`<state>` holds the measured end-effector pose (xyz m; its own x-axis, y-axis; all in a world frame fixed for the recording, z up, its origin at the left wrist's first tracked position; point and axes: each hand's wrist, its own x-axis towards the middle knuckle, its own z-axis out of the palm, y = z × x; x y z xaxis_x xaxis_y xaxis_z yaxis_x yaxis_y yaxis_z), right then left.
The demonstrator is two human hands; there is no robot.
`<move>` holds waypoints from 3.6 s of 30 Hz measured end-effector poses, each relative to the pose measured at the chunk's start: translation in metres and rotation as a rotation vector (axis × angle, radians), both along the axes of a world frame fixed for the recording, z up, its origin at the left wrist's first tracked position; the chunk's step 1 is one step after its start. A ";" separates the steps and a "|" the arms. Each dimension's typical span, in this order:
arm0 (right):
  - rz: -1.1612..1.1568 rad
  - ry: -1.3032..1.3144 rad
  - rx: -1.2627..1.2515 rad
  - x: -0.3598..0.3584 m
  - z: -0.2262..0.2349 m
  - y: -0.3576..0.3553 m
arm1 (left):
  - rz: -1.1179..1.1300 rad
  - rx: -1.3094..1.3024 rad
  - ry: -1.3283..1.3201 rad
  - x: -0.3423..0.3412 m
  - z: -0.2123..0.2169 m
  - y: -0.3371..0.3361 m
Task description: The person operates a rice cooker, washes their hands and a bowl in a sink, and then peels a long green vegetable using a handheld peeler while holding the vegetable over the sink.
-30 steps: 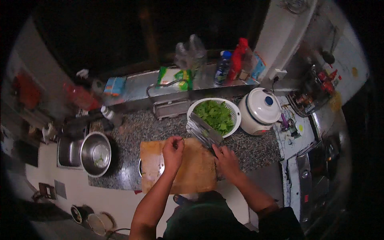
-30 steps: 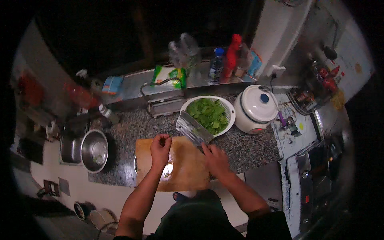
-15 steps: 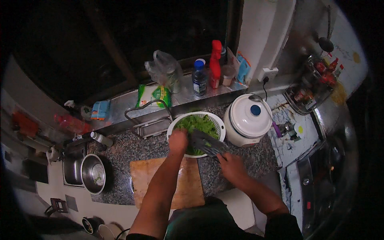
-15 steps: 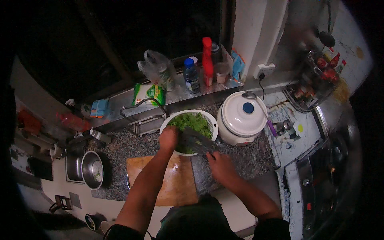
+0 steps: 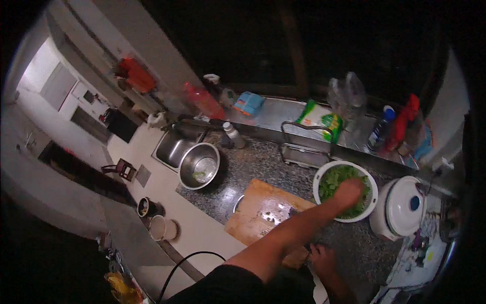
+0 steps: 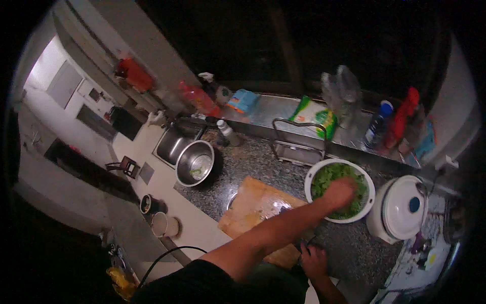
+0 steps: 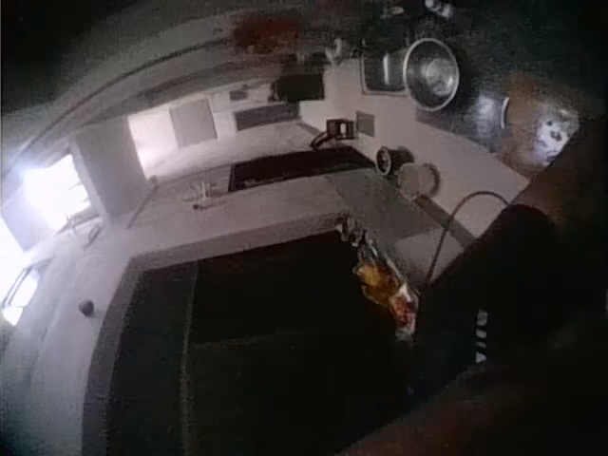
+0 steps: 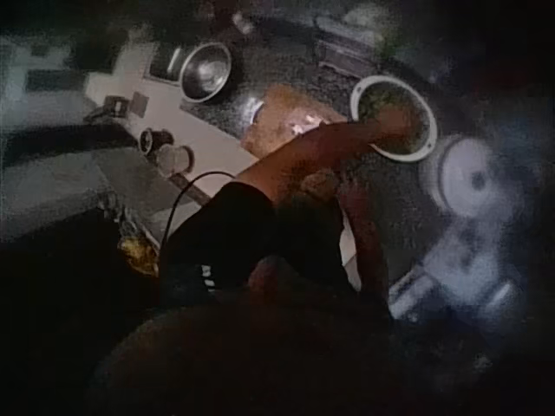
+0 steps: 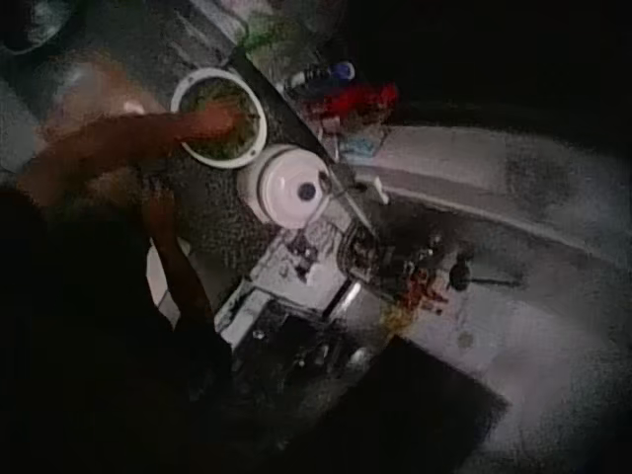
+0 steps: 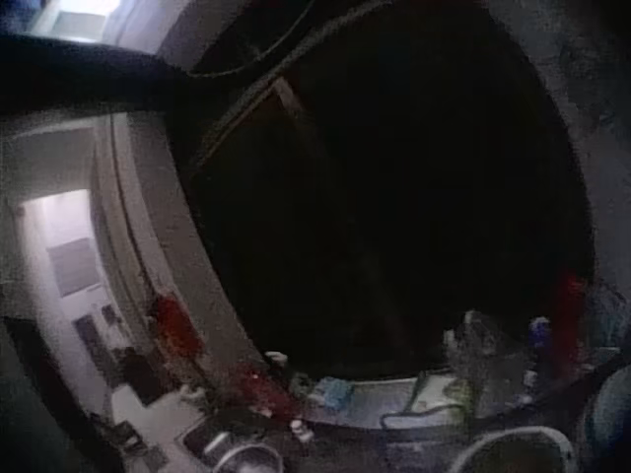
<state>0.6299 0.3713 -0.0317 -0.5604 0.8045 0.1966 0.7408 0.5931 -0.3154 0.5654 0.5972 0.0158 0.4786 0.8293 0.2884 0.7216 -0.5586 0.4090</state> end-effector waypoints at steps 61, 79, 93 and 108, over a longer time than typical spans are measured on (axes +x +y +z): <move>0.030 0.403 -0.617 -0.725 -0.086 0.150 | 1.300 -0.571 -1.895 -0.876 -0.066 -0.385; -1.141 0.940 0.403 -0.285 0.126 0.180 | 0.681 -0.879 -1.681 -0.811 0.003 -0.176; -0.402 0.791 -0.391 -0.565 0.047 0.191 | 0.784 -0.751 -1.975 -0.914 -0.040 -0.113; -0.284 0.383 -0.262 -1.038 0.014 0.331 | 0.784 -1.089 -2.020 -1.086 -0.131 0.043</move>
<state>-0.4077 0.7025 -0.0179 -0.2416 0.9633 0.1169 0.6635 0.2519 -0.7045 -0.5201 0.6405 -0.1151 -0.0544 0.7483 -0.6612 -0.8650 0.2955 0.4056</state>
